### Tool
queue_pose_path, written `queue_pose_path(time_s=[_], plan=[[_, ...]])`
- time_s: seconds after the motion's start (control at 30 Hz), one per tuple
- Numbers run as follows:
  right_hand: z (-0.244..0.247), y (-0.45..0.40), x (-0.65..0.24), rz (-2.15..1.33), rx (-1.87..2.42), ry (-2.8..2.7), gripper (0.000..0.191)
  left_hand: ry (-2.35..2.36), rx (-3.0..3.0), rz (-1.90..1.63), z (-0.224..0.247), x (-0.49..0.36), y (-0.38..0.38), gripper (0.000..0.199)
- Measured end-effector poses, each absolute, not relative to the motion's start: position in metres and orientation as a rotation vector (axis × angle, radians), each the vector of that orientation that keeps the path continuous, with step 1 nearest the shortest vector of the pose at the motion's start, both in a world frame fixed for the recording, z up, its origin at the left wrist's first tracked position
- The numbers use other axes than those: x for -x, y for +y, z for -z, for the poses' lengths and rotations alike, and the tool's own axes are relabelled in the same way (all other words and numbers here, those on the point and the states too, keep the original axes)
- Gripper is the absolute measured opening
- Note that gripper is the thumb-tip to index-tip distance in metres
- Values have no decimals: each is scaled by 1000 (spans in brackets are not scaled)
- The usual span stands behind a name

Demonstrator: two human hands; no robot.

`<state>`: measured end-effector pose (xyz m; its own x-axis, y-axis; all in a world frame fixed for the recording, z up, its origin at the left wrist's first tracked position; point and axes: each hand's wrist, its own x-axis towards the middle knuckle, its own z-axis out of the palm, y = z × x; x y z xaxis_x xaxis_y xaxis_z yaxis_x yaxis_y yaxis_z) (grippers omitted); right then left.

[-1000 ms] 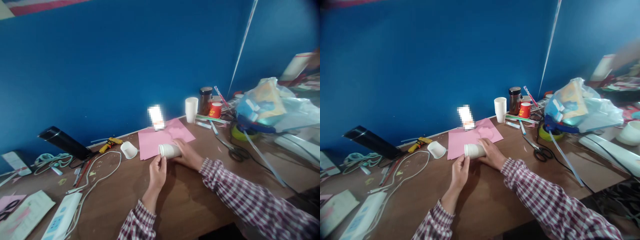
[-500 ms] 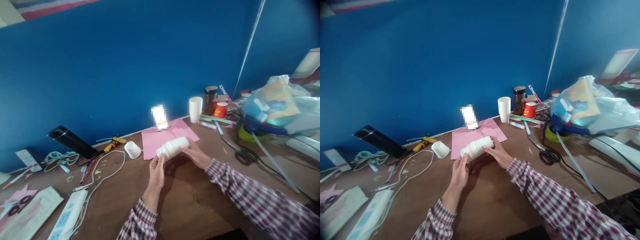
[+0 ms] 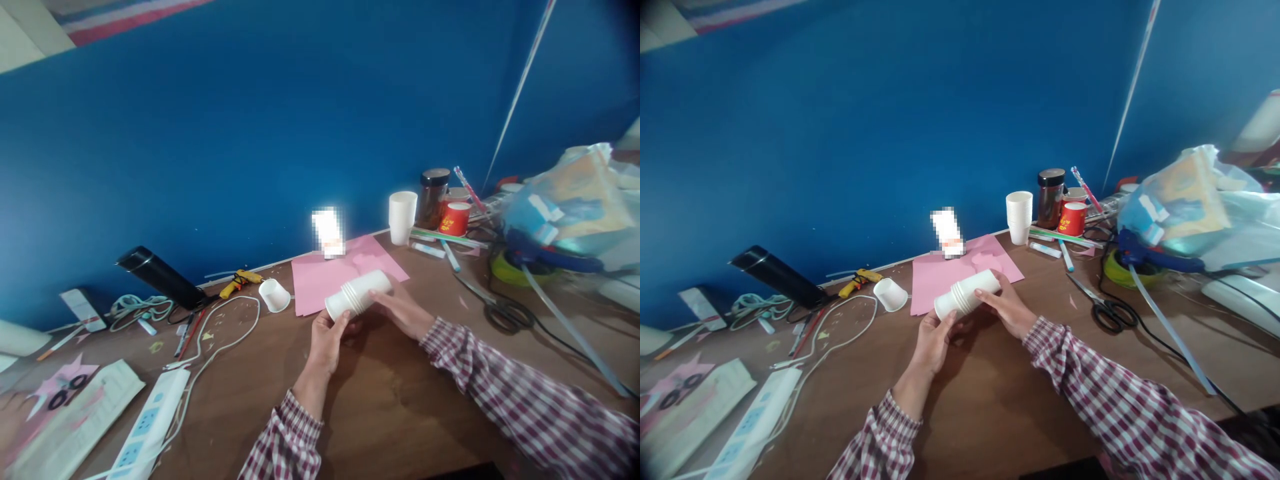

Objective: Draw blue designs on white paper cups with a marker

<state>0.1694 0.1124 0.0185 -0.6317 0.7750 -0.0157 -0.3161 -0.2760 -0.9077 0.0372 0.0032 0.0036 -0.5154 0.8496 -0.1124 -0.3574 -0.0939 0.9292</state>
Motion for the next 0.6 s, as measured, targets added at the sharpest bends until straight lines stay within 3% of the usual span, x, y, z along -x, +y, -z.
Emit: queue_pose_path(time_s=[0.27,0.6], plan=[[-21,100,-166,-2167,437,-1246,47,1356,-612,-1723,2,-37,2,42],[-27,126,-173,-1974,662,-1139,31,1370,-662,-1752,2,-36,4,39]])
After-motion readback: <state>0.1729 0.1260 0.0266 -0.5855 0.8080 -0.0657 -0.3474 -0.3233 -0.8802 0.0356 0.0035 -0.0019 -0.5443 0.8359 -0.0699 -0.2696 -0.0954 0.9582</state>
